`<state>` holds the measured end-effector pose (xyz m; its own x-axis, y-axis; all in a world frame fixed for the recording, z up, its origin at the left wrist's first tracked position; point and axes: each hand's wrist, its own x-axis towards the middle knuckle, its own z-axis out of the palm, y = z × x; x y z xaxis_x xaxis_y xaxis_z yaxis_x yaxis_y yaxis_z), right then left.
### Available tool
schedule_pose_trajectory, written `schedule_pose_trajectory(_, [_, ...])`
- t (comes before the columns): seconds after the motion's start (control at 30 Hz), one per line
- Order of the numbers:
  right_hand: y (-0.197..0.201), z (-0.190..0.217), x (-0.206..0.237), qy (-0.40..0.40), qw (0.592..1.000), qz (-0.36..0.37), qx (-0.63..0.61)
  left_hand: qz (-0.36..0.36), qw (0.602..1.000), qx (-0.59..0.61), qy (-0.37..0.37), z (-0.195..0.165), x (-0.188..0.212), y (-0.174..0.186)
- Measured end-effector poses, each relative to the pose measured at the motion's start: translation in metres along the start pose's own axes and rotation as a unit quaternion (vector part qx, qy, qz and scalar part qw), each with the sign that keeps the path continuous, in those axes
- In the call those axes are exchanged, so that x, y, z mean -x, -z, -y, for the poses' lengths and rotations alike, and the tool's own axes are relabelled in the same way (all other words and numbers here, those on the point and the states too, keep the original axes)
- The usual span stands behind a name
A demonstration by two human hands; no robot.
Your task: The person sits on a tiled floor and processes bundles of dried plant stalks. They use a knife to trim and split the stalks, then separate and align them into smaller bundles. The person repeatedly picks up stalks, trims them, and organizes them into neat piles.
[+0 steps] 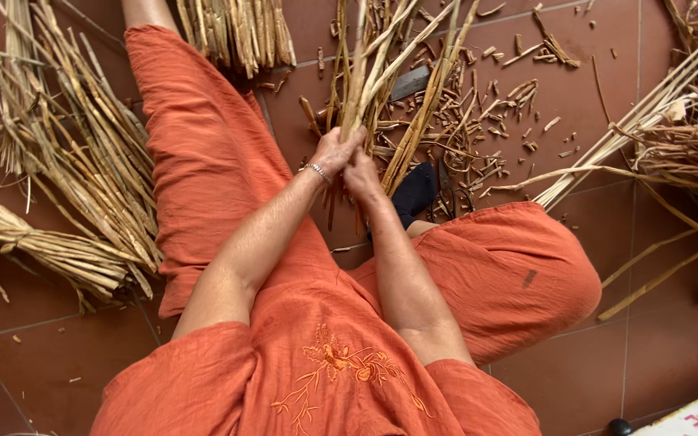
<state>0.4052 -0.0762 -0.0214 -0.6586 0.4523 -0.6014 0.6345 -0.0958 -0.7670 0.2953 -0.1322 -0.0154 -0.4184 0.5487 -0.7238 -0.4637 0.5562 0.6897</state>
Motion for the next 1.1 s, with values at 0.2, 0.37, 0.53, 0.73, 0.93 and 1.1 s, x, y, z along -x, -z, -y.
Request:
schedule_pose_trajectory(0.2, [0.033, -0.009, 0.002, -0.019, 0.990, 0.117, -0.080, -0.035, 0.997, 0.060, -0.021, 0.000, 0.010, 0.019])
schedule_pose_trajectory(0.37, [0.085, -0.026, -0.010, -0.088, 0.970, -0.224, -0.034, -0.064, 0.959, 0.206, -0.186, -0.040, 0.036, 0.050])
schedule_pose_trajectory(0.53, [0.082, -0.041, -0.015, -0.122, 0.942, -0.291, 0.110, -0.140, 0.931, 0.231, -0.244, -0.054, 0.057, 0.068])
schedule_pose_trajectory(0.73, [0.081, -0.045, -0.024, -0.122, 0.934, -0.305, 0.142, -0.099, 0.983, 0.157, -0.012, -0.014, 0.062, 0.050])
schedule_pose_trajectory(0.93, [0.093, -0.045, -0.022, -0.101, 0.908, -0.266, -0.308, -0.033, 0.994, 0.106, 0.009, 0.010, 0.054, 0.036])
schedule_pose_trajectory(1.1, [0.094, -0.017, -0.015, -0.058, 0.907, -0.107, -0.404, 0.007, 0.992, 0.126, 0.001, 0.003, 0.039, 0.030])
